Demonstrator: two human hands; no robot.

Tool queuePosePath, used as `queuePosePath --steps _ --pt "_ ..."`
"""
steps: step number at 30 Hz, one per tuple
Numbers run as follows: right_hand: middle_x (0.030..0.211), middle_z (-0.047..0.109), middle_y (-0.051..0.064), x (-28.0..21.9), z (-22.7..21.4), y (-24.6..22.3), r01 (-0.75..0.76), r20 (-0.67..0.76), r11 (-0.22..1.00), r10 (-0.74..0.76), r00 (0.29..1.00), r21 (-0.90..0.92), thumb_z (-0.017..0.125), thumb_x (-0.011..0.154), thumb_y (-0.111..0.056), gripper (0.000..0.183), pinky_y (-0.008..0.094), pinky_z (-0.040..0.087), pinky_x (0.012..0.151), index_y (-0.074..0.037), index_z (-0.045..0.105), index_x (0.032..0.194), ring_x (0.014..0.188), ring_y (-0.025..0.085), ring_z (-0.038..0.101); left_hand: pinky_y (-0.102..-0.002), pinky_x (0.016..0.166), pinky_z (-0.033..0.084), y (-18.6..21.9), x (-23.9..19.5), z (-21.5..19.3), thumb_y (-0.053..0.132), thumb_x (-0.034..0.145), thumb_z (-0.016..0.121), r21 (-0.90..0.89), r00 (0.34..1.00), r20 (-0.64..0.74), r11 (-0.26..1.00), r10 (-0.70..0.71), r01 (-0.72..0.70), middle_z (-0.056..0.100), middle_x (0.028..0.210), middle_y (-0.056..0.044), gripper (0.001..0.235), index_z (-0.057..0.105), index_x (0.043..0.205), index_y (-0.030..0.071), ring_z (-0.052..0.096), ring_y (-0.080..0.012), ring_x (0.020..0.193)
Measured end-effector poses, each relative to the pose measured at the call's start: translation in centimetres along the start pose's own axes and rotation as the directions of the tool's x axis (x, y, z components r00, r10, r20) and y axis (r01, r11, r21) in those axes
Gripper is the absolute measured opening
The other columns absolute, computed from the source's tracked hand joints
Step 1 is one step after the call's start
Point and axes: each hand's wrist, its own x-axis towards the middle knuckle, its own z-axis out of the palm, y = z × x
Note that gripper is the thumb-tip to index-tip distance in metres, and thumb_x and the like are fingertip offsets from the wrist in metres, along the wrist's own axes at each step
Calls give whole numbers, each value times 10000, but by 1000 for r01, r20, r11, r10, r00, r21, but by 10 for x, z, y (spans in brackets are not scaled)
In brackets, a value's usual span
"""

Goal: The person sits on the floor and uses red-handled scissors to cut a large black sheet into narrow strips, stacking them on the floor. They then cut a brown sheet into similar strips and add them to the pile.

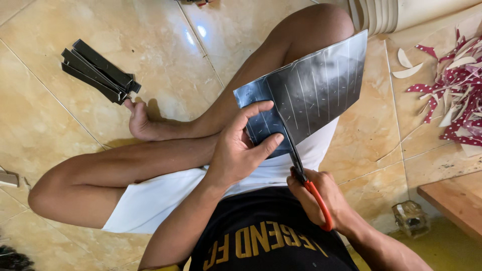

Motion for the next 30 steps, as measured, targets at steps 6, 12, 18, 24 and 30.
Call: queuePosePath --steps 6,12,18,24,30 --pt "557 618 156 6 -8 -19 15 78 1000 -16 997 20 605 876 -344 347 429 512 559 -2 623 816 492 289 642 -222 887 576 2 4 -3 -45 992 706 -54 998 -57 998 -41 38 668 1217 -64 526 498 1474 -15 648 -73 1018" --pt "596 644 167 19 -18 -37 86 86 996 -86 993 3 592 843 -368 357 453 492 612 -22 626 927 581 334 652 -224 874 584 11 -4 3 -52 986 708 -7 998 -53 1000 -17 16 670 1218 -66 521 503 1464 -21 655 -69 1031" --pt "609 637 199 24 -12 -31 128 30 988 -126 992 -82 647 840 -339 355 456 489 605 15 629 856 588 358 646 -232 882 595 13 -5 2 -50 987 706 -13 998 -61 1000 1 -2 661 1233 -73 518 499 1460 -21 659 -75 1034" --pt "579 659 192 23 -7 -25 107 13 993 -107 994 48 621 810 -238 237 449 504 552 -17 671 879 530 339 670 -245 877 611 15 -5 2 -53 984 701 -55 998 -59 998 -29 26 669 1216 -84 523 491 1461 -20 676 -84 1018" --pt "661 644 208 35 -7 -27 287 -44 951 -294 955 -116 694 822 -243 284 452 496 597 31 622 810 634 381 644 -251 884 610 17 -6 -1 -60 974 704 -81 998 -60 996 -37 32 675 1214 -84 541 485 1468 -24 678 -88 1014"
